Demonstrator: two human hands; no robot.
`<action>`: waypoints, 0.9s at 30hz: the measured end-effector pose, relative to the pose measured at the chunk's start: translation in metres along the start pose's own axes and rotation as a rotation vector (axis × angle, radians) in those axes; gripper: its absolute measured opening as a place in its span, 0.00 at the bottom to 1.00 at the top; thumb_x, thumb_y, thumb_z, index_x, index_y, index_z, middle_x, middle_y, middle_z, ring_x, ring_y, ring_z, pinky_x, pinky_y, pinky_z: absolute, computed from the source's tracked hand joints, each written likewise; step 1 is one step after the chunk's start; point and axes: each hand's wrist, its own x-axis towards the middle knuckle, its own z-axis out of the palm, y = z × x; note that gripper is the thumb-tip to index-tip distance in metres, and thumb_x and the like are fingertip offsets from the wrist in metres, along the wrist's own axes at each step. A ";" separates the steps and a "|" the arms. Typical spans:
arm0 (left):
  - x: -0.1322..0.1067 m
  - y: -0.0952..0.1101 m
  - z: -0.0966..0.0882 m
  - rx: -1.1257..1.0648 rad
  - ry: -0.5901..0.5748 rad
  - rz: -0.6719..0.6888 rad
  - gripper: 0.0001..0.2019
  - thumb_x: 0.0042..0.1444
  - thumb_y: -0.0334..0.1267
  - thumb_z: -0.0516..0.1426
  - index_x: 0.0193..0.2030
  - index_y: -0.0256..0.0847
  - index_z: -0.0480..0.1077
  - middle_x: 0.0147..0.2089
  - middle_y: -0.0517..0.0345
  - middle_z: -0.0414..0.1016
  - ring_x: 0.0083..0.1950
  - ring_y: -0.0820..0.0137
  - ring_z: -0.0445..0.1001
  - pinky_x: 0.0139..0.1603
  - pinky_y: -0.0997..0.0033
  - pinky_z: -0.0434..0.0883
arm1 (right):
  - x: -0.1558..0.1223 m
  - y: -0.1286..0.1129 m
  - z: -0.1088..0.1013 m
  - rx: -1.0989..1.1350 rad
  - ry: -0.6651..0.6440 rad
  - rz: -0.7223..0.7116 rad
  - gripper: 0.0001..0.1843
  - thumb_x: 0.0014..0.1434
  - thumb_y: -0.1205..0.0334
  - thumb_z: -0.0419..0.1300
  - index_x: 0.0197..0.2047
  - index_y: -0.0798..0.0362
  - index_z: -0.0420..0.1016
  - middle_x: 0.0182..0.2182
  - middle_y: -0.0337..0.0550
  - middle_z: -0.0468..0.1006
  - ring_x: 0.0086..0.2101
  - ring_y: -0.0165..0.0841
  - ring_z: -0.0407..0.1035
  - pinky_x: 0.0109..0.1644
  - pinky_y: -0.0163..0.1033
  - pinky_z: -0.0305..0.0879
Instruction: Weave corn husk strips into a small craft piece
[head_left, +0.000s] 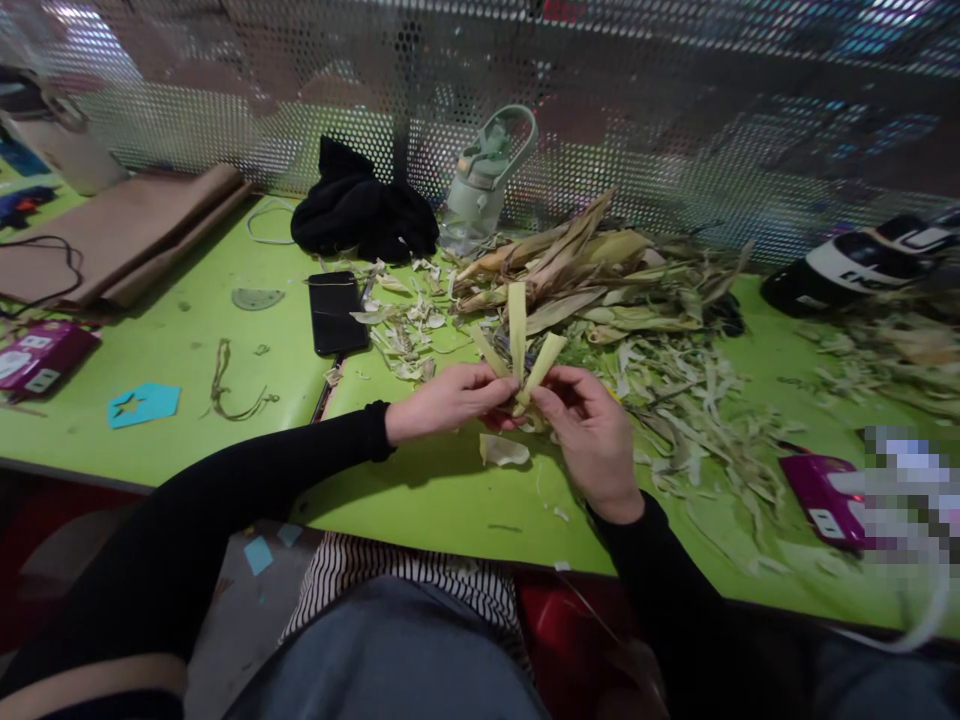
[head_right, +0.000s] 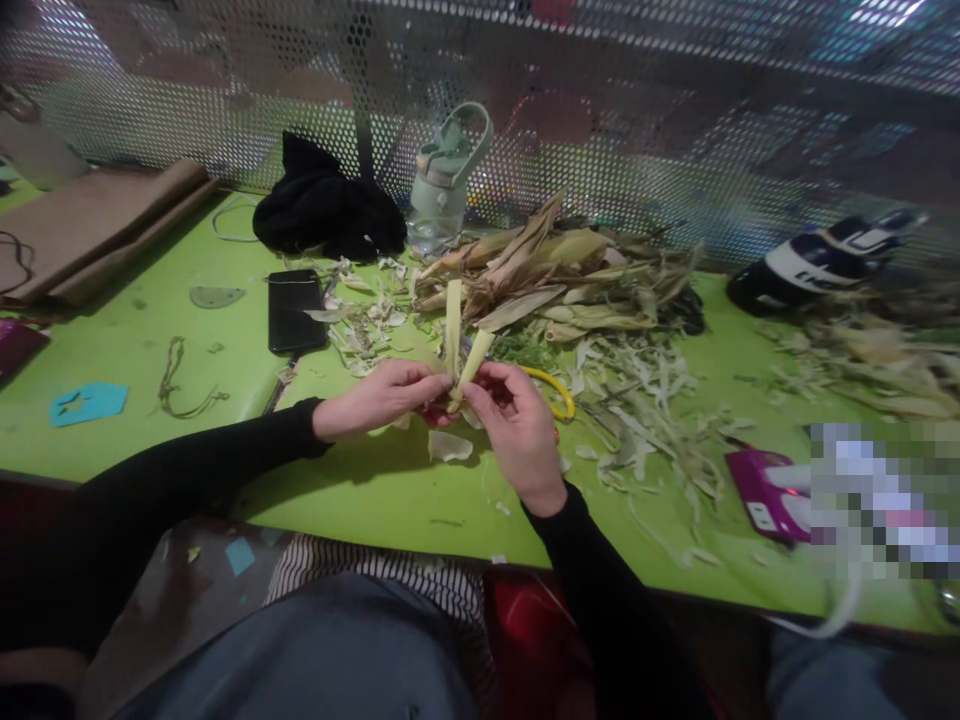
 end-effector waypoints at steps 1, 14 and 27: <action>0.001 -0.001 0.000 -0.004 -0.014 -0.016 0.15 0.67 0.39 0.54 0.31 0.32 0.70 0.29 0.58 0.78 0.31 0.78 0.77 0.41 0.72 0.73 | 0.000 -0.001 0.000 0.003 -0.006 0.000 0.10 0.60 0.53 0.66 0.41 0.48 0.75 0.33 0.38 0.78 0.30 0.30 0.74 0.33 0.36 0.75; 0.004 -0.007 -0.004 0.012 -0.053 0.003 0.15 0.68 0.39 0.53 0.36 0.29 0.74 0.35 0.53 0.80 0.34 0.77 0.77 0.48 0.68 0.76 | -0.002 0.004 0.002 0.156 0.081 0.183 0.09 0.60 0.54 0.64 0.39 0.49 0.71 0.33 0.38 0.77 0.30 0.29 0.71 0.32 0.34 0.70; 0.000 -0.001 -0.002 0.739 -0.123 0.128 0.10 0.67 0.33 0.50 0.37 0.34 0.71 0.33 0.58 0.78 0.31 0.77 0.74 0.35 0.78 0.69 | 0.002 -0.002 -0.009 -0.544 -0.014 -0.295 0.09 0.65 0.57 0.59 0.44 0.47 0.80 0.48 0.47 0.82 0.52 0.45 0.71 0.57 0.57 0.67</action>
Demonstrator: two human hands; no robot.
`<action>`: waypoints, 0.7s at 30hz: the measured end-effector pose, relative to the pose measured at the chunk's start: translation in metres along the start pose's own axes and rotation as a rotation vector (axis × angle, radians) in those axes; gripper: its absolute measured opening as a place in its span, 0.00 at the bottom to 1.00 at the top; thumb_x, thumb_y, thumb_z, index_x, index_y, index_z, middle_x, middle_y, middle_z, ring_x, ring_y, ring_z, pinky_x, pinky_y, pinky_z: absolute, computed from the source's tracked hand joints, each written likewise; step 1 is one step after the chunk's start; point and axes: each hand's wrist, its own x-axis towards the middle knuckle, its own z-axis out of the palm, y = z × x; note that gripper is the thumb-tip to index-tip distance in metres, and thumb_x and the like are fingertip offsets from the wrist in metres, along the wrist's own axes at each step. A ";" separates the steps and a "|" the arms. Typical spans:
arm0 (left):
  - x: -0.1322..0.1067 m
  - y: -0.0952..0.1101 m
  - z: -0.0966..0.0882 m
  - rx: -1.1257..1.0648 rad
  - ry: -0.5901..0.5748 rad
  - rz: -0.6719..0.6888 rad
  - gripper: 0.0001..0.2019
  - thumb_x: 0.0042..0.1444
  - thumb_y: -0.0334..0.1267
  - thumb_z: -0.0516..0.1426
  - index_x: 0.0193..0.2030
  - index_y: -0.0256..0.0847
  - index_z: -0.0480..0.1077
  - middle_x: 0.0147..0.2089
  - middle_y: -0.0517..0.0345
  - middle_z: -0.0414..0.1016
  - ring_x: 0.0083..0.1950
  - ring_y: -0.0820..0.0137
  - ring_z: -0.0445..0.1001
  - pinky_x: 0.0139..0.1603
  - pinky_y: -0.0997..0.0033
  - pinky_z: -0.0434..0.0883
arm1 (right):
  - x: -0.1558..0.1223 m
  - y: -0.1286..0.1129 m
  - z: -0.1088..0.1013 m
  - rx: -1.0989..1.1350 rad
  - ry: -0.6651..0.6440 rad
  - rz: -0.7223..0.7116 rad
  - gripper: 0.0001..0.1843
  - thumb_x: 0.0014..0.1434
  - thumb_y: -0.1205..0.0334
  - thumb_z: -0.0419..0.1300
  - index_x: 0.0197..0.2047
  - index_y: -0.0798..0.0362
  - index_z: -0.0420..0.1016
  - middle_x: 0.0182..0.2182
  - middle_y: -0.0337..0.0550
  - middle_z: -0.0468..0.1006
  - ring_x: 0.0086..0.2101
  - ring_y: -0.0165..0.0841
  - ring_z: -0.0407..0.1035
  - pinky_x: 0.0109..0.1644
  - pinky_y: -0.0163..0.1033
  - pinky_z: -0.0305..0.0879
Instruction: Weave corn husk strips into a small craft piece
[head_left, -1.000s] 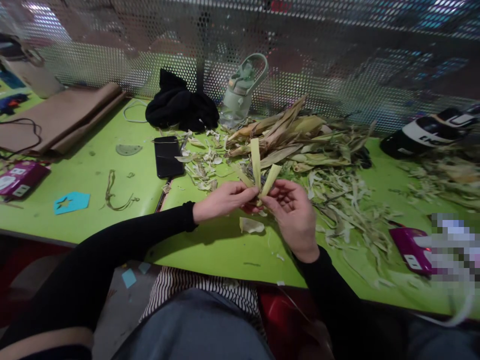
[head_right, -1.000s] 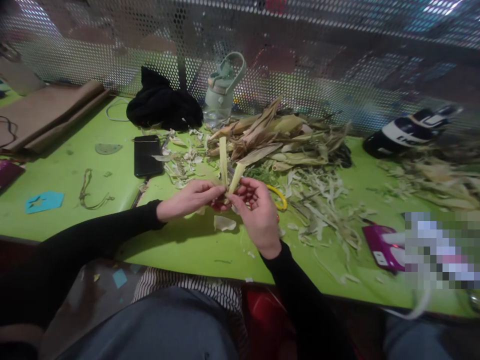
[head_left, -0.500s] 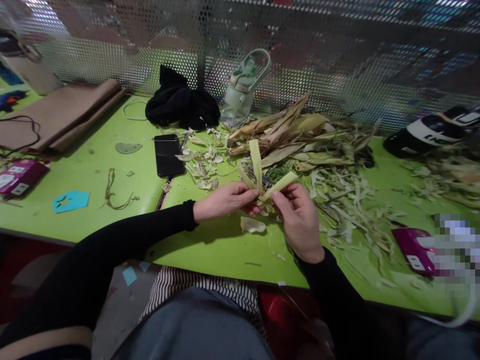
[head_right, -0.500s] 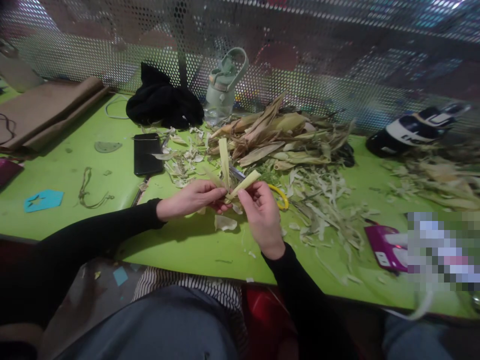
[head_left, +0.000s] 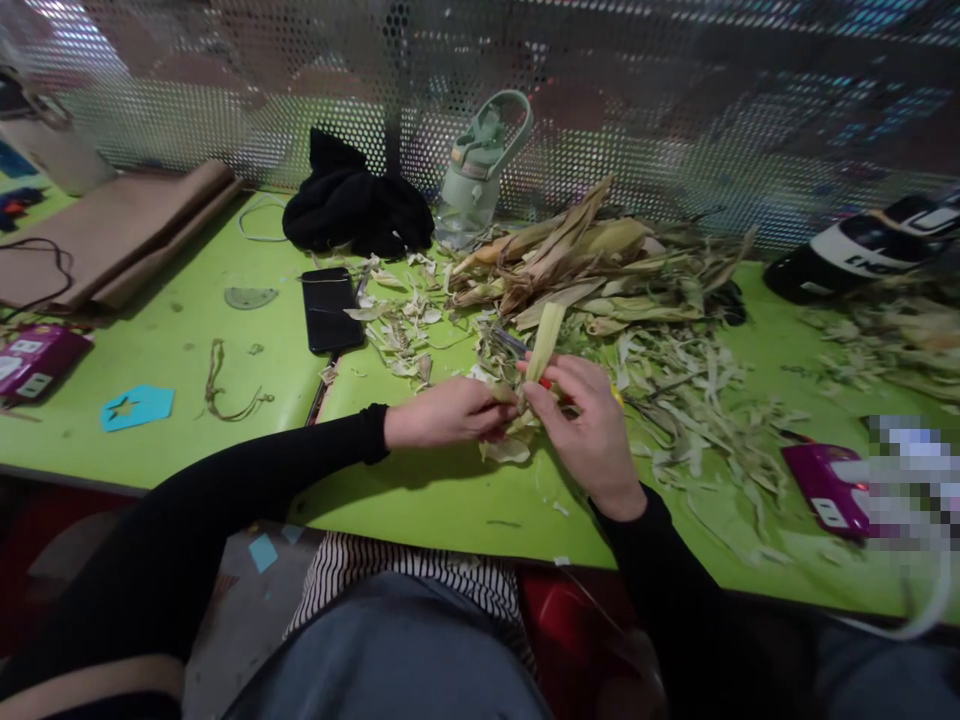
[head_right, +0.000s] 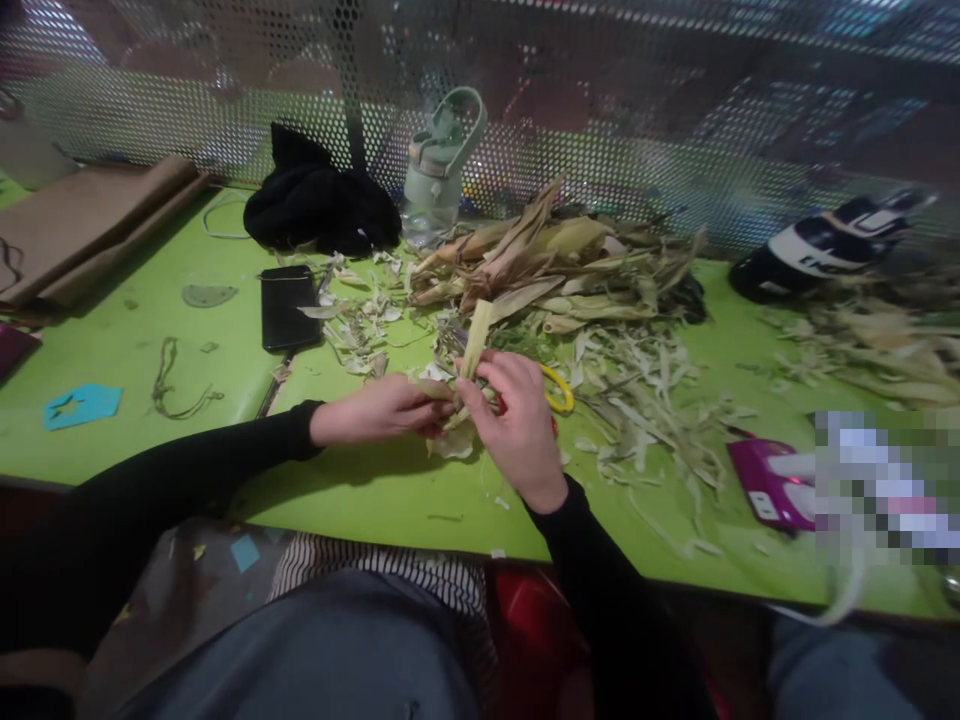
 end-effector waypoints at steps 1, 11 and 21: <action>0.000 0.001 0.000 0.072 -0.005 0.011 0.10 0.67 0.32 0.50 0.37 0.35 0.71 0.32 0.58 0.78 0.30 0.78 0.73 0.34 0.78 0.67 | 0.000 -0.001 0.000 -0.006 0.010 -0.032 0.08 0.65 0.57 0.59 0.42 0.47 0.80 0.45 0.46 0.83 0.52 0.45 0.71 0.57 0.57 0.67; 0.002 -0.012 0.005 0.084 -0.023 0.013 0.13 0.66 0.36 0.49 0.36 0.36 0.72 0.32 0.57 0.78 0.28 0.77 0.70 0.32 0.77 0.65 | -0.005 -0.006 0.002 0.100 -0.072 -0.203 0.16 0.70 0.57 0.52 0.54 0.42 0.78 0.38 0.42 0.82 0.42 0.38 0.74 0.48 0.48 0.68; 0.002 -0.009 0.000 -0.511 -0.192 -0.219 0.16 0.68 0.37 0.53 0.30 0.34 0.70 0.28 0.59 0.76 0.28 0.77 0.74 0.38 0.72 0.72 | -0.012 -0.002 0.006 0.091 0.065 -0.107 0.20 0.70 0.52 0.52 0.63 0.42 0.70 0.44 0.46 0.79 0.40 0.38 0.72 0.44 0.45 0.70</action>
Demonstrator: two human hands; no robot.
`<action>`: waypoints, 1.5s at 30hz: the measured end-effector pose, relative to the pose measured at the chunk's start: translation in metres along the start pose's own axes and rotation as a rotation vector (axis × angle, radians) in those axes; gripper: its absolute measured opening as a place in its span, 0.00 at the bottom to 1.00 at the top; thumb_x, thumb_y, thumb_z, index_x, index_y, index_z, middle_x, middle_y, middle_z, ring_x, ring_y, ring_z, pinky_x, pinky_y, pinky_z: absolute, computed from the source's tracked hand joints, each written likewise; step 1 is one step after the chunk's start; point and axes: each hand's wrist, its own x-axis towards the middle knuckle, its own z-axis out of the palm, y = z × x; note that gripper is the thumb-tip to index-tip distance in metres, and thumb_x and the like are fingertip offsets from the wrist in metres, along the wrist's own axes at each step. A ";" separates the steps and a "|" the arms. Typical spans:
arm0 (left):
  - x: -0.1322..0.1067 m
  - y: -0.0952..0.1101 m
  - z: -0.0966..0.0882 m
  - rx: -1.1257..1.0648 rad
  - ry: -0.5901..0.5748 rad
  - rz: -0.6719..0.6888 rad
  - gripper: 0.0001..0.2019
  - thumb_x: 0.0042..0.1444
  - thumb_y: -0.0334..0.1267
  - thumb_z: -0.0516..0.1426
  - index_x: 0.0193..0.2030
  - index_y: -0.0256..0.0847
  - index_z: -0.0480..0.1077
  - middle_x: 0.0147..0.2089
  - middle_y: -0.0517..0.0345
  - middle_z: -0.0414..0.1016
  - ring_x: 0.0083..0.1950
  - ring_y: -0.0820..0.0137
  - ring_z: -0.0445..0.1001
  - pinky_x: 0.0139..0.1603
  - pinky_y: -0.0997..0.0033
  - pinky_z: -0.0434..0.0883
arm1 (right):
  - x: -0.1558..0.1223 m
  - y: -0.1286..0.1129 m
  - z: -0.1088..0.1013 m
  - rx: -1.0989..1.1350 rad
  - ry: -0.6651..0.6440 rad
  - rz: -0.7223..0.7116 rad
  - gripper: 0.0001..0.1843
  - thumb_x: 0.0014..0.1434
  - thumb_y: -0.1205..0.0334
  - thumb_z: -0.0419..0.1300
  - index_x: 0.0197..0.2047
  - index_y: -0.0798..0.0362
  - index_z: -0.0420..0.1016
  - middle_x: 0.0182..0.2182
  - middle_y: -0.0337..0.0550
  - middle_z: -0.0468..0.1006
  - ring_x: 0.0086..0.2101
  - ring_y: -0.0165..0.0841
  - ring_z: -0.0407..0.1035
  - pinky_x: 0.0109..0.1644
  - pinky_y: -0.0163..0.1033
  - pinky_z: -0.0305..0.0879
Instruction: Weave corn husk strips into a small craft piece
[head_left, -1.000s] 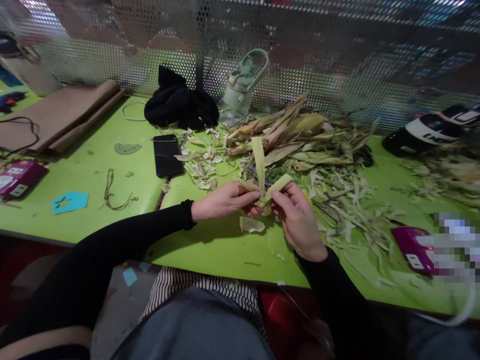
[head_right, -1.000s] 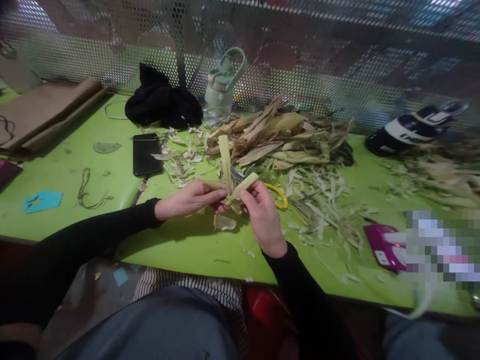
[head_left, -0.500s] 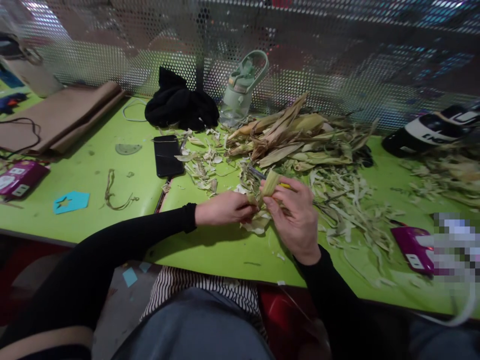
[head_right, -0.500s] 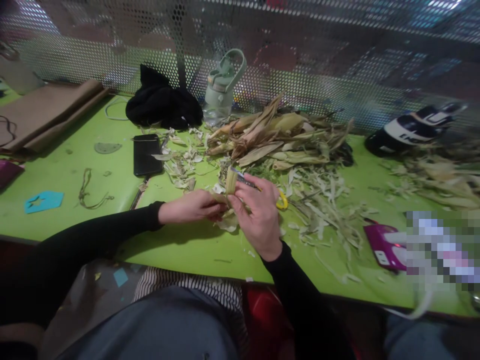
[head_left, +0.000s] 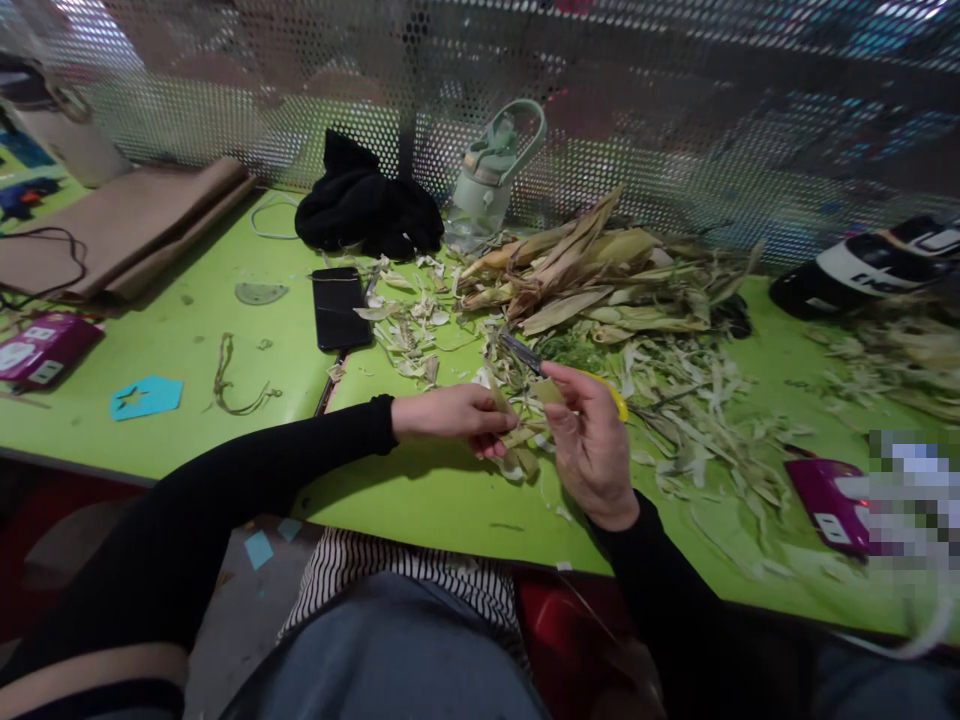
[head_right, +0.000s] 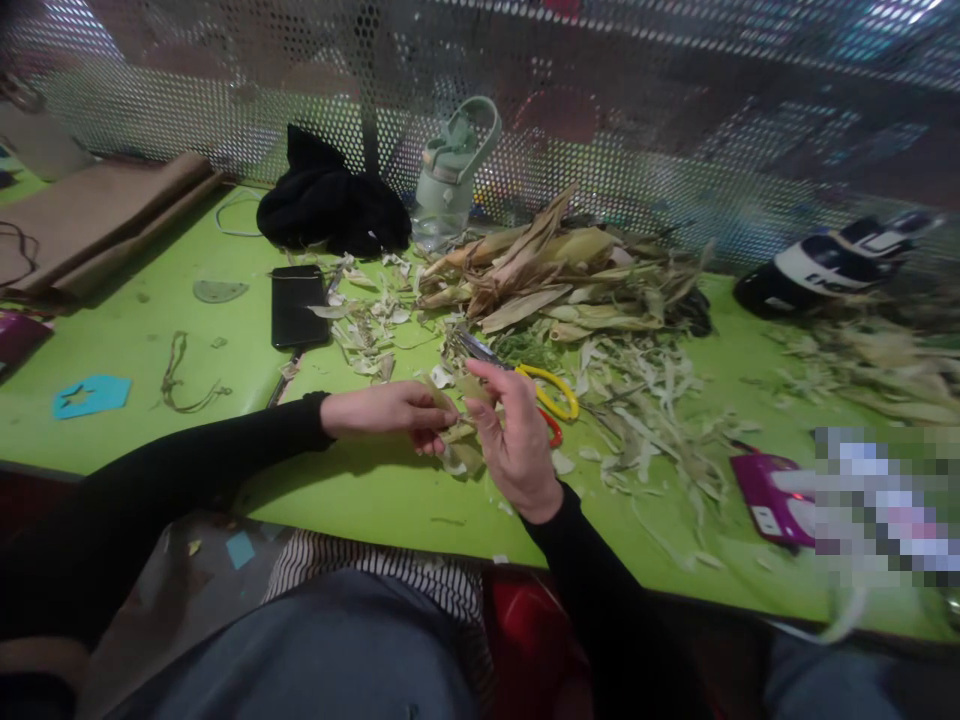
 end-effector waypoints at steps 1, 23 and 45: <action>0.000 -0.001 0.000 -0.046 -0.023 -0.009 0.16 0.68 0.37 0.53 0.30 0.33 0.71 0.27 0.59 0.75 0.28 0.78 0.74 0.38 0.72 0.72 | 0.000 0.001 0.000 -0.039 0.046 -0.013 0.20 0.69 0.52 0.54 0.62 0.43 0.70 0.44 0.46 0.79 0.40 0.38 0.72 0.44 0.45 0.70; 0.001 0.004 -0.007 -0.315 0.112 -0.037 0.15 0.68 0.36 0.53 0.34 0.32 0.75 0.30 0.55 0.80 0.30 0.77 0.76 0.46 0.69 0.76 | 0.016 0.004 -0.014 -0.312 -0.186 -0.284 0.06 0.65 0.62 0.61 0.40 0.42 0.79 0.27 0.34 0.81 0.34 0.36 0.72 0.60 0.54 0.56; 0.001 -0.007 -0.009 0.144 0.078 0.196 0.07 0.65 0.34 0.55 0.46 0.34 0.70 0.40 0.54 0.78 0.38 0.75 0.77 0.44 0.70 0.74 | 0.013 0.003 -0.008 -0.380 -0.225 -0.335 0.04 0.64 0.65 0.59 0.37 0.47 0.75 0.30 0.39 0.80 0.37 0.39 0.68 0.58 0.55 0.59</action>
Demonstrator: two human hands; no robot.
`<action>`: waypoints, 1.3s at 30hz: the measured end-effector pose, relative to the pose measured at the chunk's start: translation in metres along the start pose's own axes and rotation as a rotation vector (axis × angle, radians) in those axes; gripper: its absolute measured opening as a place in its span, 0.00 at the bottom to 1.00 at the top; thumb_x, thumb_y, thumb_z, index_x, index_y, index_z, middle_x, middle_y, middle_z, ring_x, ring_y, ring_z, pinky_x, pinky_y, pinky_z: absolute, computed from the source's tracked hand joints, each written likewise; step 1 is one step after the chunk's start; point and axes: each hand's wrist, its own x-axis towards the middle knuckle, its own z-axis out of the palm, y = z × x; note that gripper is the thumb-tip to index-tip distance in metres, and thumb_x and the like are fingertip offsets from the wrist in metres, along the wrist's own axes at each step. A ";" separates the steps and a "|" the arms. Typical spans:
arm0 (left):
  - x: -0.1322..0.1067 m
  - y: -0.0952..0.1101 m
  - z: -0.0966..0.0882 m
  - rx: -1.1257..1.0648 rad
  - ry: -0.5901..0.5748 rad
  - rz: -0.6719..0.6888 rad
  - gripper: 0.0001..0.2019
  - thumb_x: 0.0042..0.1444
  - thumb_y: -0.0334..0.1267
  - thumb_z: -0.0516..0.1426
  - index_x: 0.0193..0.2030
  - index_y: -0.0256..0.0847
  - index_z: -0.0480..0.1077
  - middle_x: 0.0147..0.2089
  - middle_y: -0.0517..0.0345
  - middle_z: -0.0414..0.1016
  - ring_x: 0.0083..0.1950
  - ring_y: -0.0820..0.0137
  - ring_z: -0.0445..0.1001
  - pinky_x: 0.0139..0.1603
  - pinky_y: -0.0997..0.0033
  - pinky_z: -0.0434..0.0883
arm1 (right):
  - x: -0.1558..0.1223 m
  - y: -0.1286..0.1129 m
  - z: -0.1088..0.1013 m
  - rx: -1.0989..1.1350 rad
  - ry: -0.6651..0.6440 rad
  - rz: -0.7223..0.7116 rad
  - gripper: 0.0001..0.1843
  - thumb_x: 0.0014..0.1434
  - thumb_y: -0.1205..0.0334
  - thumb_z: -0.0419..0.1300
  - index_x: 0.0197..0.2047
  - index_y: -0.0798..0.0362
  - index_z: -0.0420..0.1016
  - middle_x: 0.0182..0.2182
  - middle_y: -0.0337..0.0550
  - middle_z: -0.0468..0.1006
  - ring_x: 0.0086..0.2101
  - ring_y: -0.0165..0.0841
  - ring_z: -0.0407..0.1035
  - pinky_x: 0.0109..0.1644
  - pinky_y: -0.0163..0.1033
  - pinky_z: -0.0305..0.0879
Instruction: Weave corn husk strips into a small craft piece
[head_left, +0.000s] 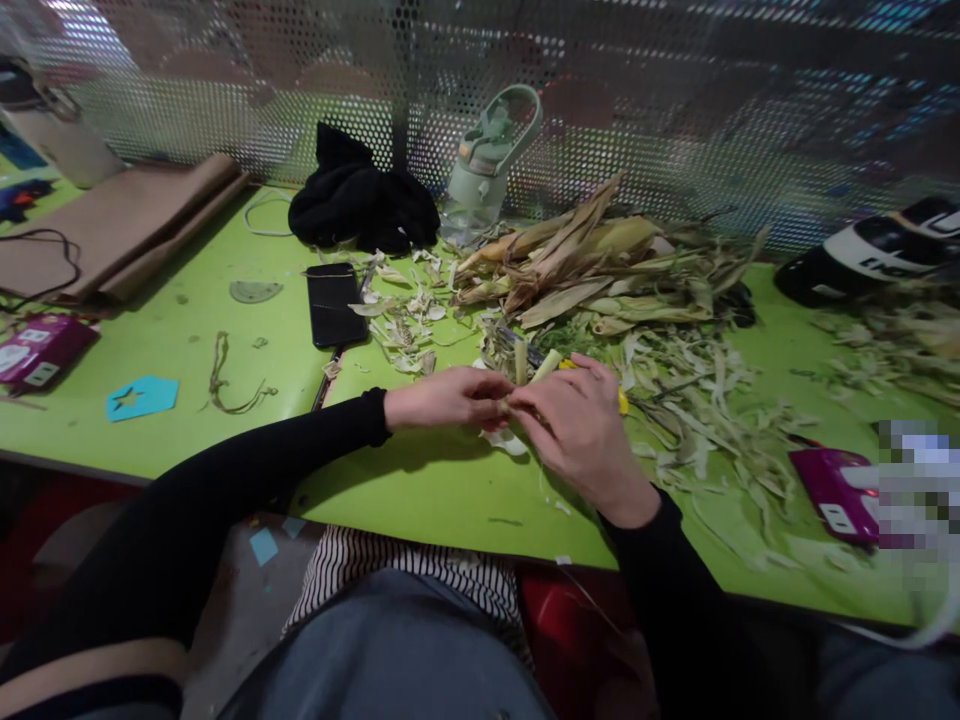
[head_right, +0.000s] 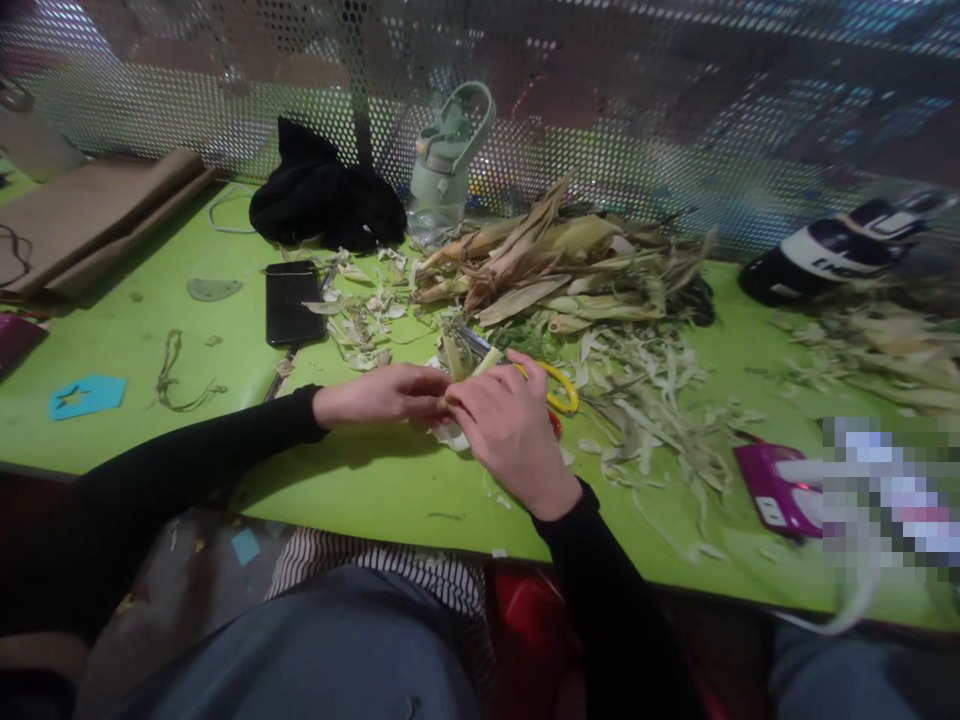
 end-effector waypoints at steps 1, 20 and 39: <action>0.000 0.000 0.000 -0.017 -0.013 0.014 0.06 0.65 0.34 0.55 0.45 0.34 0.70 0.40 0.54 0.78 0.39 0.75 0.77 0.45 0.69 0.73 | 0.000 0.000 0.001 0.048 0.005 0.026 0.04 0.64 0.65 0.60 0.37 0.46 0.74 0.30 0.38 0.79 0.36 0.38 0.69 0.58 0.55 0.61; -0.003 0.000 0.001 -0.064 -0.006 0.107 0.12 0.63 0.38 0.58 0.50 0.36 0.74 0.45 0.55 0.78 0.41 0.74 0.73 0.47 0.69 0.69 | 0.001 0.008 -0.011 0.227 0.129 0.139 0.03 0.63 0.64 0.62 0.38 0.48 0.76 0.34 0.42 0.82 0.37 0.39 0.74 0.51 0.52 0.67; -0.001 0.005 0.014 -0.452 0.090 0.073 0.03 0.64 0.31 0.56 0.38 0.35 0.67 0.35 0.58 0.76 0.38 0.75 0.75 0.49 0.68 0.71 | -0.002 0.001 -0.009 0.203 0.261 0.236 0.06 0.64 0.66 0.61 0.43 0.47 0.78 0.38 0.43 0.82 0.40 0.38 0.75 0.45 0.46 0.70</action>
